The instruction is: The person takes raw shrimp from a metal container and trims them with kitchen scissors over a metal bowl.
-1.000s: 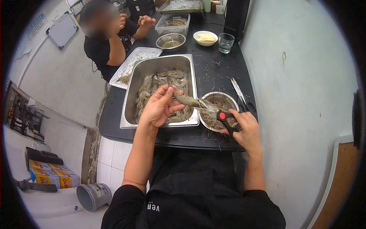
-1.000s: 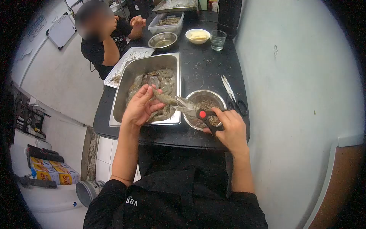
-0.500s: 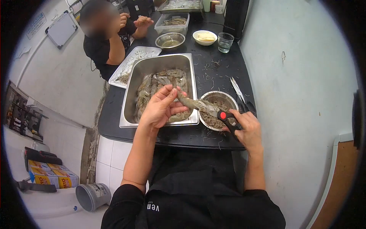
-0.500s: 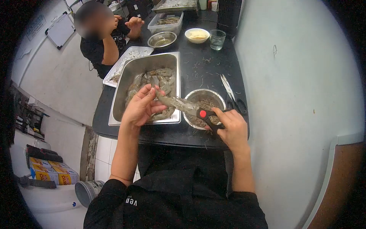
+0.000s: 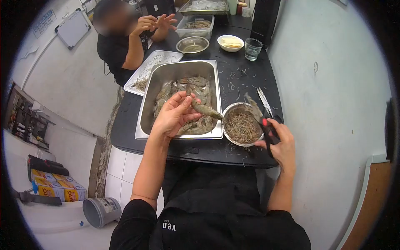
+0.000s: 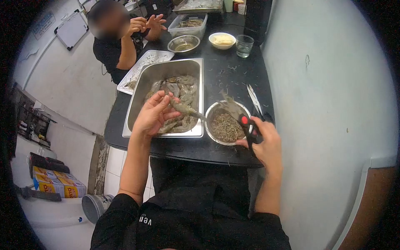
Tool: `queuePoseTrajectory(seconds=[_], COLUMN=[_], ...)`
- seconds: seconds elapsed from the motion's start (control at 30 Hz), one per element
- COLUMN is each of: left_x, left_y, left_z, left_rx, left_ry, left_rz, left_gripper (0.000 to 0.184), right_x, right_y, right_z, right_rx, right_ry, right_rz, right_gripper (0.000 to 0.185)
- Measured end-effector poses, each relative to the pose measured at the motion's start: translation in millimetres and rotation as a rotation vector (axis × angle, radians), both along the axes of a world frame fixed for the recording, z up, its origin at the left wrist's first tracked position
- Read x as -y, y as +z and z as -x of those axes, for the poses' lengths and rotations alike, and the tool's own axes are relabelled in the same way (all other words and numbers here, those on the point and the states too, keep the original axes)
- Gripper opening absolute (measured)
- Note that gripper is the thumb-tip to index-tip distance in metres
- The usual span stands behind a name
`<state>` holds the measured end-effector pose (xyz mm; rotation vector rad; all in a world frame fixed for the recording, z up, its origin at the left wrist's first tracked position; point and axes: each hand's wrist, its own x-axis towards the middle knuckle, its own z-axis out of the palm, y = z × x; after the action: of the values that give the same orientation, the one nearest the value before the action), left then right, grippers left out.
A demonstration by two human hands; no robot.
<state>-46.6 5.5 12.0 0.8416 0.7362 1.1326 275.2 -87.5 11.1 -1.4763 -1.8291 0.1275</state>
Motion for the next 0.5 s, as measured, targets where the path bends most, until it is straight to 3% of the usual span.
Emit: queuePoseTrajectory(seconds=[0.07, 0.23, 0.37, 0.5], left_x=[-2, -12, -44, -104], left_y=[1, 10, 23, 28], left_z=[5, 20, 43, 86], left_rx=[-0.021, 0.037, -0.178, -0.188], left_ry=[0.0, -0.048, 0.11, 0.251], left_rz=[-0.017, -0.211, -0.127, -0.077], left_gripper=[0.019, 0.018, 0.019, 0.023], right_x=[1, 1, -1, 1], right_y=[-1, -7, -13, -14], right_z=[-5, -11, -15, -16], right_rx=[-0.09, -0.132, -0.146, -0.128], right_ry=[-0.017, -0.084, -0.099, -0.121], right_rz=[0.055, 0.071, 0.065, 0.127], right_gripper=[0.075, 0.07, 0.065, 0.065])
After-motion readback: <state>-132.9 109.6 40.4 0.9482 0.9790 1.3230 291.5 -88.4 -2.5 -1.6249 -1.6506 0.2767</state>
